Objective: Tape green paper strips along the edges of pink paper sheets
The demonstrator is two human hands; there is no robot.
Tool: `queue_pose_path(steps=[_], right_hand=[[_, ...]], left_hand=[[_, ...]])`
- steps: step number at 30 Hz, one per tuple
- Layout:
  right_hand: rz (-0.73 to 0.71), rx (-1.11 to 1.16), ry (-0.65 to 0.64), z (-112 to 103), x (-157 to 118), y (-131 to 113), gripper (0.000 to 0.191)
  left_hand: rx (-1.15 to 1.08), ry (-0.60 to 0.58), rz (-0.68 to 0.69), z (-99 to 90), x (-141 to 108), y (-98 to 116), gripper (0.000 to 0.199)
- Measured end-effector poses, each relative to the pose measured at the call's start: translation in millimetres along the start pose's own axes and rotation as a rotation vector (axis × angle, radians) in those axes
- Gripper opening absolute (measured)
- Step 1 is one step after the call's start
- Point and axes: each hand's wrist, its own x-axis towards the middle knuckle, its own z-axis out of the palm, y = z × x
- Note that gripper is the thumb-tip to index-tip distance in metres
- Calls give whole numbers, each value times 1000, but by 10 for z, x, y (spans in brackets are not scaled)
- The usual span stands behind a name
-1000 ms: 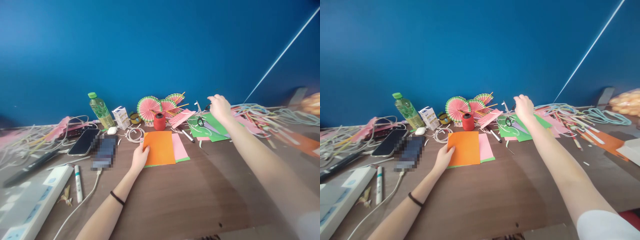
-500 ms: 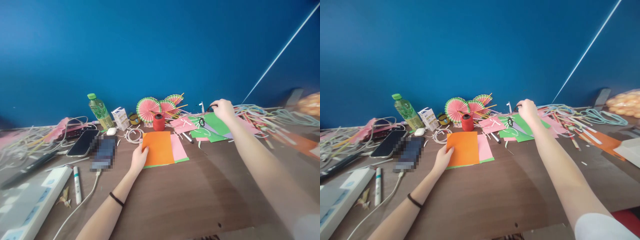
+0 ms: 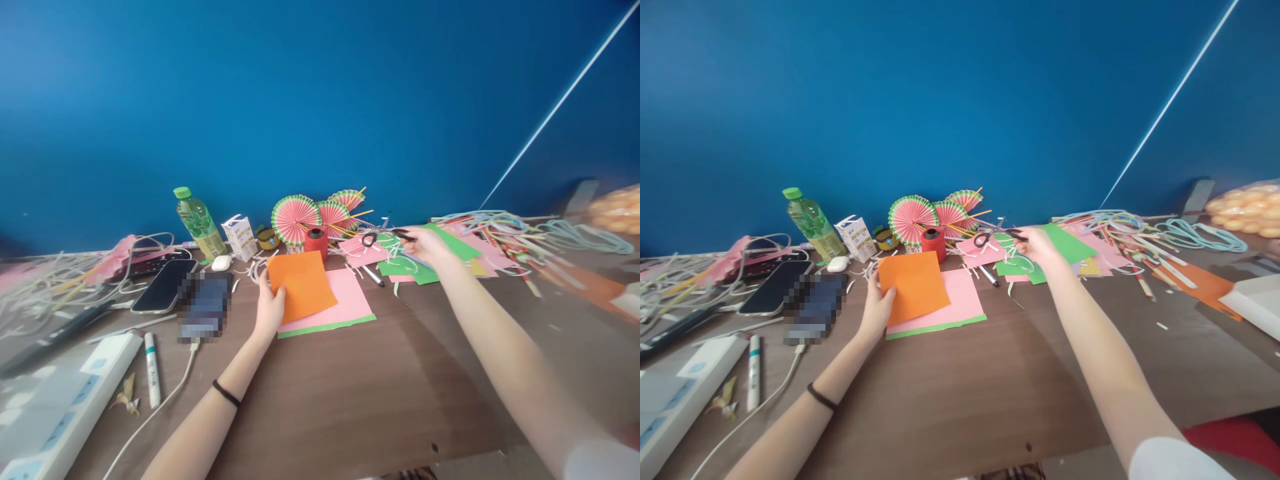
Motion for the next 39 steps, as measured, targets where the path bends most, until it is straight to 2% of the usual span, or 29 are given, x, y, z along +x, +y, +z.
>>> queue_pose_path(steps=[2, 3, 6, 7, 9, 12, 14, 18, 21, 23, 26, 29, 34, 37, 39], right_hand=[[17, 75, -62, 134, -58, 148, 17], [20, 109, -95, 214, -99, 217, 17], [21, 190, -163, 477, -264, 384, 19], [22, 228, -184, 562, -326, 422, 21], [90, 330, -279, 711, -449, 477, 18], [126, 348, -329, 873, -605, 538, 16], [100, 333, -340, 946, -681, 588, 15], [70, 306, -407, 1022, -760, 688, 15], [79, 192, -505, 996, -748, 679, 22], [49, 12, -531, 942, -695, 617, 22], [-100, -249, -438, 863, -552, 487, 21], [-218, -319, -369, 864, -402, 373, 29], [-142, -385, -408, 1038, -346, 263, 42], [-145, -393, -441, 1116, -374, 256, 33], [-202, -417, -403, 1124, -366, 266, 25]], left_hand=[[1, -44, 10, -30, 33, 55, 71], [6, -70, 7, -39, 55, 93, 66], [16, -128, -73, -22, 149, 231, 34], [4, -145, -91, -3, 184, 278, 29], [-53, -212, -148, 49, 246, 364, 34], [-150, -317, -259, 130, 292, 458, 50], [-107, -349, -220, 175, 294, 489, 49], [114, -431, -42, 239, 286, 471, 36], [179, -459, -29, 246, 289, 448, 28], [195, -463, -23, 220, 294, 454, 25], [252, -520, 14, 150, 298, 498, 25], [317, -631, 39, 91, 286, 559, 28], [343, -744, 20, 69, 244, 617, 31], [382, -749, 47, 76, 237, 609, 31], [412, -749, 61, 81, 240, 596, 30]])
